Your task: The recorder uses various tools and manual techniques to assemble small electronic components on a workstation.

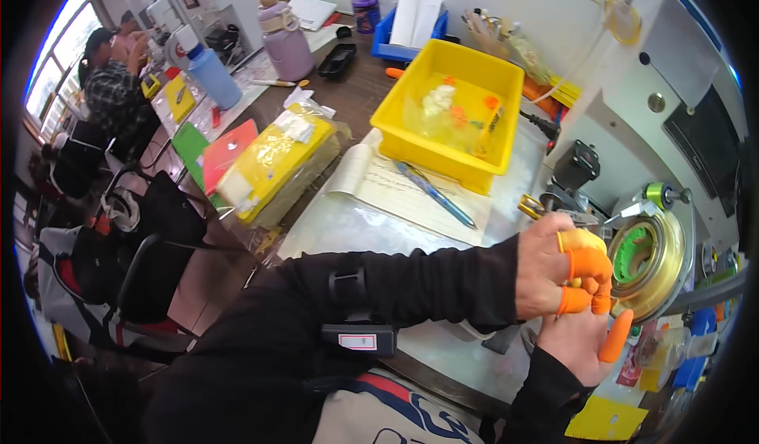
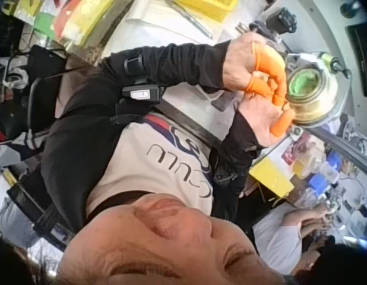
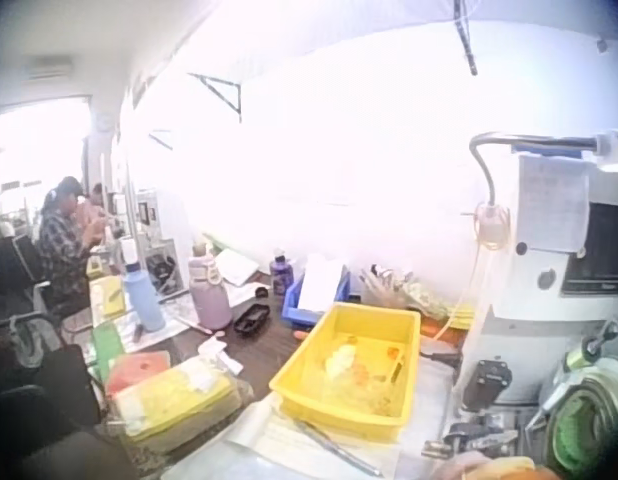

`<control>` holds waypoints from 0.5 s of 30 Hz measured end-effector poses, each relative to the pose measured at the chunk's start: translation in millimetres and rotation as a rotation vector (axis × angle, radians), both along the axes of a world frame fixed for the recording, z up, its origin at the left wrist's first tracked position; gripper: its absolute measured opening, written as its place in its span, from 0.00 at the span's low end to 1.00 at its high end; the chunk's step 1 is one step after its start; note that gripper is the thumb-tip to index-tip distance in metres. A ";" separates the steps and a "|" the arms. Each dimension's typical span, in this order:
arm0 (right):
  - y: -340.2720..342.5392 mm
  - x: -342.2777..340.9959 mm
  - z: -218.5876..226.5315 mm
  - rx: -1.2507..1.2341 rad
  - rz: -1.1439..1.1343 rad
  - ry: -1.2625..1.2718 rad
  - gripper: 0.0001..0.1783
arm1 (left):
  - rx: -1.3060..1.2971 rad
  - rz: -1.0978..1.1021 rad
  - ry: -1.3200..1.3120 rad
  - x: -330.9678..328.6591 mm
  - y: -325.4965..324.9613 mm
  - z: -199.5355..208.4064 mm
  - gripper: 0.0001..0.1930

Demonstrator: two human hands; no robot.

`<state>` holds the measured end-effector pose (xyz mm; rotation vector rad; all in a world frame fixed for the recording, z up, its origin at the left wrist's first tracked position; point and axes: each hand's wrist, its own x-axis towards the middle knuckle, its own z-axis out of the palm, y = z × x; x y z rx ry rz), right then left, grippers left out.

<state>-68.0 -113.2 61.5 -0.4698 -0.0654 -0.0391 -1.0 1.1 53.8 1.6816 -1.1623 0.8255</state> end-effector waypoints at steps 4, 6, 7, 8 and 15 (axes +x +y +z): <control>-34.1 -11.9 -43.4 -1.013 -0.156 -0.343 0.28 | 0.075 -0.156 0.075 3.1 9.1 -0.2 0.05; -67.8 -23.8 -47.8 -1.706 -0.635 -0.732 0.27 | 0.059 -0.059 -0.054 1.4 6.6 -2.8 0.06; -88.6 -33.2 -35.6 -1.933 -0.758 -0.799 0.21 | 0.048 -0.083 -0.052 0.9 2.9 -2.1 0.06; -101.1 -39.4 -26.2 -2.056 -0.946 -0.629 0.19 | 0.040 -0.085 -0.034 1.1 1.8 -1.5 0.06; -260.2 -10.2 35.2 -1.948 -1.849 -0.119 0.31 | -0.038 -0.262 0.268 -2.0 0.2 -0.7 0.12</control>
